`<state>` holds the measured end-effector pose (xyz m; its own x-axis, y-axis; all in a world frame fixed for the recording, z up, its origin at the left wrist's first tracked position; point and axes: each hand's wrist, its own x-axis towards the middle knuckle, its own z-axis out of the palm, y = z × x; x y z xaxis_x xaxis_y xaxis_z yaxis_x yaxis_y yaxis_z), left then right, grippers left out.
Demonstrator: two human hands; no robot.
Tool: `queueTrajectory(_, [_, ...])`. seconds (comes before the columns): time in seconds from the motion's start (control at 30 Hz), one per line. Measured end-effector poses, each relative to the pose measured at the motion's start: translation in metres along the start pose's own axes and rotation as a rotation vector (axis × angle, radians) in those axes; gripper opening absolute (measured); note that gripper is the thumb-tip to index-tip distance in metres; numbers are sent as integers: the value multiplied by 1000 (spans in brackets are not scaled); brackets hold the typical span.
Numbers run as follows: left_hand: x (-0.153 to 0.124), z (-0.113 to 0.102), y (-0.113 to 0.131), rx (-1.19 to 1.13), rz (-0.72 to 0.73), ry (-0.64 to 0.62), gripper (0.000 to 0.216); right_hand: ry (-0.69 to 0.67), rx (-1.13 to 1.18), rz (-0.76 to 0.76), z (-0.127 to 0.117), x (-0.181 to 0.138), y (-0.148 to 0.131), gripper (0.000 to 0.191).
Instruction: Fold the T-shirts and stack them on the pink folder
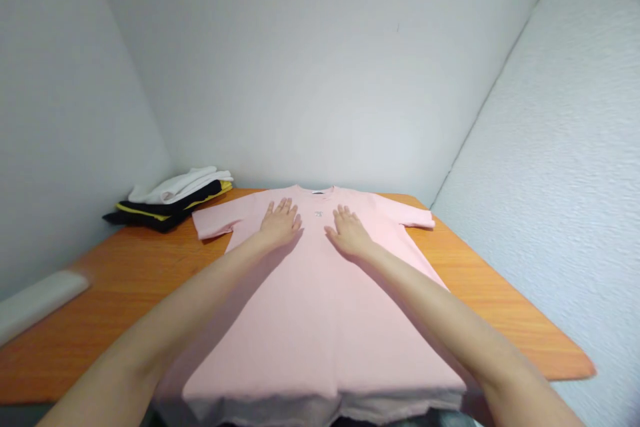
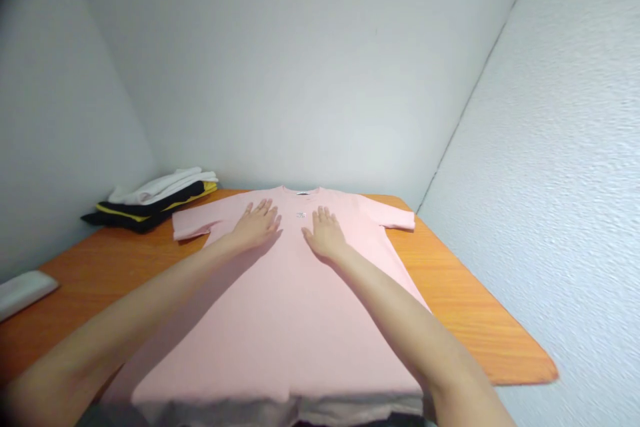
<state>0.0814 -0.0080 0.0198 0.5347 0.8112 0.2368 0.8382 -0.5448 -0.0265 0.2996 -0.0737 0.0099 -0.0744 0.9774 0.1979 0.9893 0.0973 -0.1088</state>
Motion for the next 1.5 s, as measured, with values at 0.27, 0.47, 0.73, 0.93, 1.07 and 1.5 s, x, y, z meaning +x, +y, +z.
queueTrajectory(0.27, [-92, 1, 42, -69, 42, -178, 61, -123, 64, -138, 4, -86, -60, 72])
queueTrajectory(0.47, [-135, -8, -9, -58, -187, -216, 74, -145, 12, 72, -9, -126, 0, 79])
queueTrajectory(0.73, [-165, -18, -26, -29, -371, -164, 72, -116, -81, 313, -32, -198, 85, 76])
queueTrajectory(0.93, [-185, -31, 5, -50, -248, -117, 73, -87, -112, 360, -42, -228, 90, 76])
queueTrajectory(1.07, [-202, -29, 17, -59, -202, -126, 78, -63, -122, 285, -43, -231, 76, 76])
queueTrajectory(1.5, [-214, -24, 3, -55, -210, -140, 74, -135, -27, 201, -37, -240, 70, 74])
